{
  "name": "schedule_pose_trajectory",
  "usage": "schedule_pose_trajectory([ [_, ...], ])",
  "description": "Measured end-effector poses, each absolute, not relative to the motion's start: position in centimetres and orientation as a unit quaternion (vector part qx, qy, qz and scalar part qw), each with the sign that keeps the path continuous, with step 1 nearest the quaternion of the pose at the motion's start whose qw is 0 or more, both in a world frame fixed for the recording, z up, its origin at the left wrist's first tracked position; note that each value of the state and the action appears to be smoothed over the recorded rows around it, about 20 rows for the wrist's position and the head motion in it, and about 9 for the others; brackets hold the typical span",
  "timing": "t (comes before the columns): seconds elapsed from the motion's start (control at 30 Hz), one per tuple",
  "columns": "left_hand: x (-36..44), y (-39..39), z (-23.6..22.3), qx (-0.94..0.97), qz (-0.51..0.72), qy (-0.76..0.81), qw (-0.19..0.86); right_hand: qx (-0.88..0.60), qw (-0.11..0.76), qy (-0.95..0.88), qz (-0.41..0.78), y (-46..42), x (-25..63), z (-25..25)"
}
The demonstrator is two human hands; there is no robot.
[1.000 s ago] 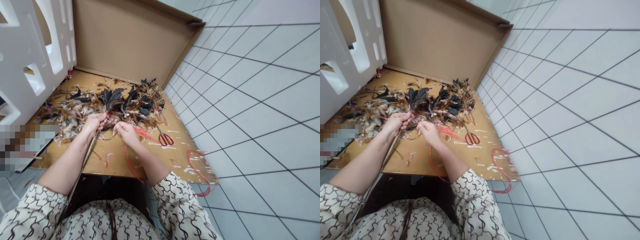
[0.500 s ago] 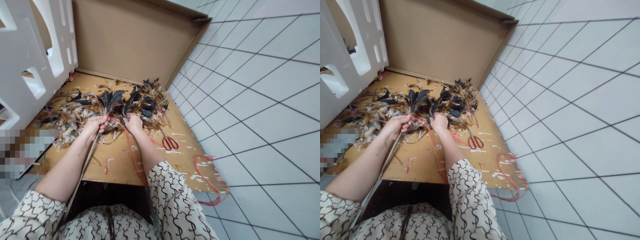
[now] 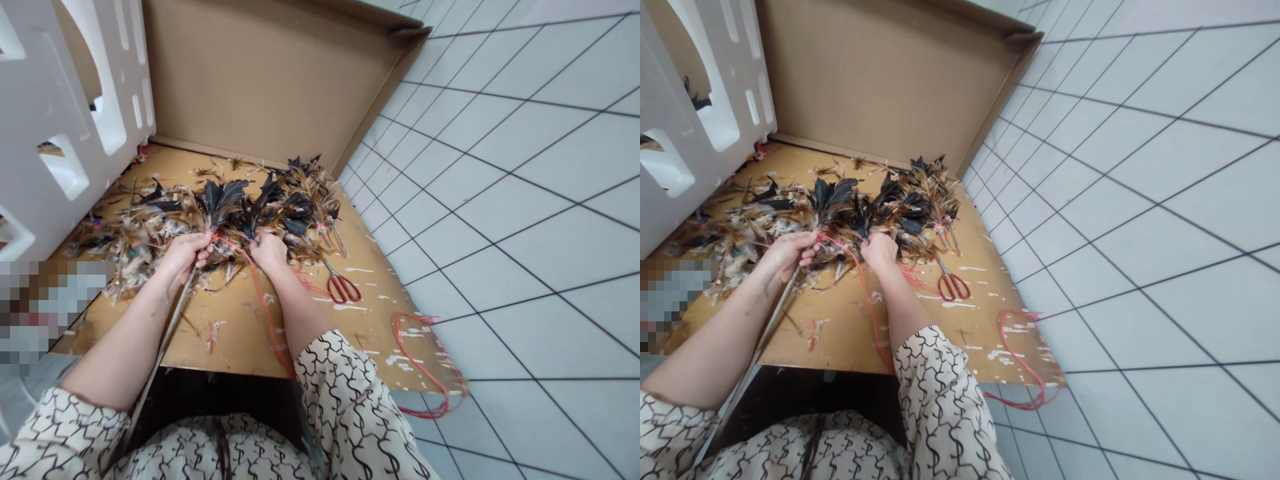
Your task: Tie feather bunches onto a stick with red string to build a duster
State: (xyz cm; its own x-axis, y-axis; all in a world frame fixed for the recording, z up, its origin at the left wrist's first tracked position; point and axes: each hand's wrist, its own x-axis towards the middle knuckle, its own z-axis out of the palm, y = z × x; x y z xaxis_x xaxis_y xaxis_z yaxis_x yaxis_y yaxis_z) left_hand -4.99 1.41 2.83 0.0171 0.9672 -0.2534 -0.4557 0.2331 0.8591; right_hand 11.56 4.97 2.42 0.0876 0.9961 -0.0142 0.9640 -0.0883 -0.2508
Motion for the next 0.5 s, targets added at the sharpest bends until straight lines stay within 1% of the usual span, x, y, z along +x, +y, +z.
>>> schedule_pose_trajectory([
  [0.07, -5.0, 1.4, 2.7, 0.295, 0.549, 0.436, 0.649, -0.736, 0.125, -0.657, 0.104, 5.0, 11.9, 2.4],
  [0.13, -5.0, 1.4, 2.6, 0.301, 0.550, 0.433, 0.647, -0.740, 0.186, -0.636, 0.119, 5.2, 12.3, 2.3],
  [0.23, -5.0, 1.4, 2.6, 0.308, 0.553, 0.432, 0.643, -0.726, 0.319, -0.586, 0.166, 5.6, 12.8, 1.9],
  [0.3, -4.9, 1.3, 2.6, 0.312, 0.553, 0.434, 0.638, -0.694, 0.415, -0.547, 0.217, 5.9, 12.9, 1.7],
  [0.37, -4.8, 1.2, 2.6, 0.318, 0.552, 0.439, 0.633, -0.654, 0.490, -0.512, 0.264, 6.0, 12.9, 1.8],
  [0.43, -4.7, 1.2, 2.7, 0.326, 0.550, 0.446, 0.626, -0.619, 0.536, -0.491, 0.298, 5.7, 12.6, 2.2],
  [0.5, -4.7, 1.1, 2.7, 0.335, 0.549, 0.451, 0.619, -0.592, 0.562, -0.485, 0.313, 5.1, 12.0, 2.8],
])
